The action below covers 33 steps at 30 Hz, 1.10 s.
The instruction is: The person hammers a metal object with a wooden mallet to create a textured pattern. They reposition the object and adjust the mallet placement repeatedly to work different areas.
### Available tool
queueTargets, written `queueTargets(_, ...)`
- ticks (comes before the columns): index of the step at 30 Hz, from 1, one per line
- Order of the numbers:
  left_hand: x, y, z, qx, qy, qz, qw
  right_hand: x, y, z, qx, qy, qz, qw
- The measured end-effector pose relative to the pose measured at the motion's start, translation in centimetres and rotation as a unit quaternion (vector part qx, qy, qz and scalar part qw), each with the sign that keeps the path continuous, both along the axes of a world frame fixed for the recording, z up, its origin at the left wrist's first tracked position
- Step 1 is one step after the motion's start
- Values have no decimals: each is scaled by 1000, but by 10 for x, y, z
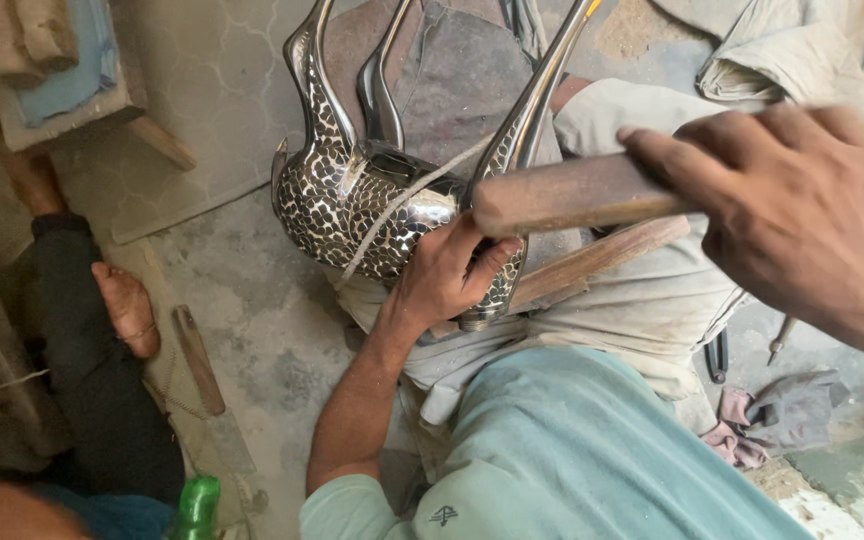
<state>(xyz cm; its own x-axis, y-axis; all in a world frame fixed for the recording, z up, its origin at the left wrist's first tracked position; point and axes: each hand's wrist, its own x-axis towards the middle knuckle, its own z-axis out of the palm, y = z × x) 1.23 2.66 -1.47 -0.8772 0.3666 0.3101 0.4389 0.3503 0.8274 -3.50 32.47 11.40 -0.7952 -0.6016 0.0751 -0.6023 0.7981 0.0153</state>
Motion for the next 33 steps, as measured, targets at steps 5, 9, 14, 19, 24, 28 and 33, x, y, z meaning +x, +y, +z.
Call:
queueTargets(5, -1, 0, -5, 0, -5, -5, 1000, 2, -3, 5, -163, -55, -48, 984)
queueTargets(9, -1, 0, -5, -19, -9, 0, 1000, 2, -6, 8, -158, -26, -51, 986)
queueTargets(14, -1, -1, -1, -22, 11, -8, 1000, 3, -7, 15, -115, -33, -44, 992)
queueTargets(19, -2, 0, -2, -2, -15, -10, 1000, 5, -10, 22, -66, -77, -88, 991)
queueTargets(24, 1, -1, -2, -4, -27, 5, 1000, 6, -16, 27, 101, -36, -48, 993)
queueTargets(28, 1, -1, -1, -21, -18, -5, 1000, 10, -18, 26, -155, -55, -80, 983)
queueTargets(33, 0, -1, 3, 11, -24, -5, 1000, 12, -16, 20, -90, -103, -139, 981)
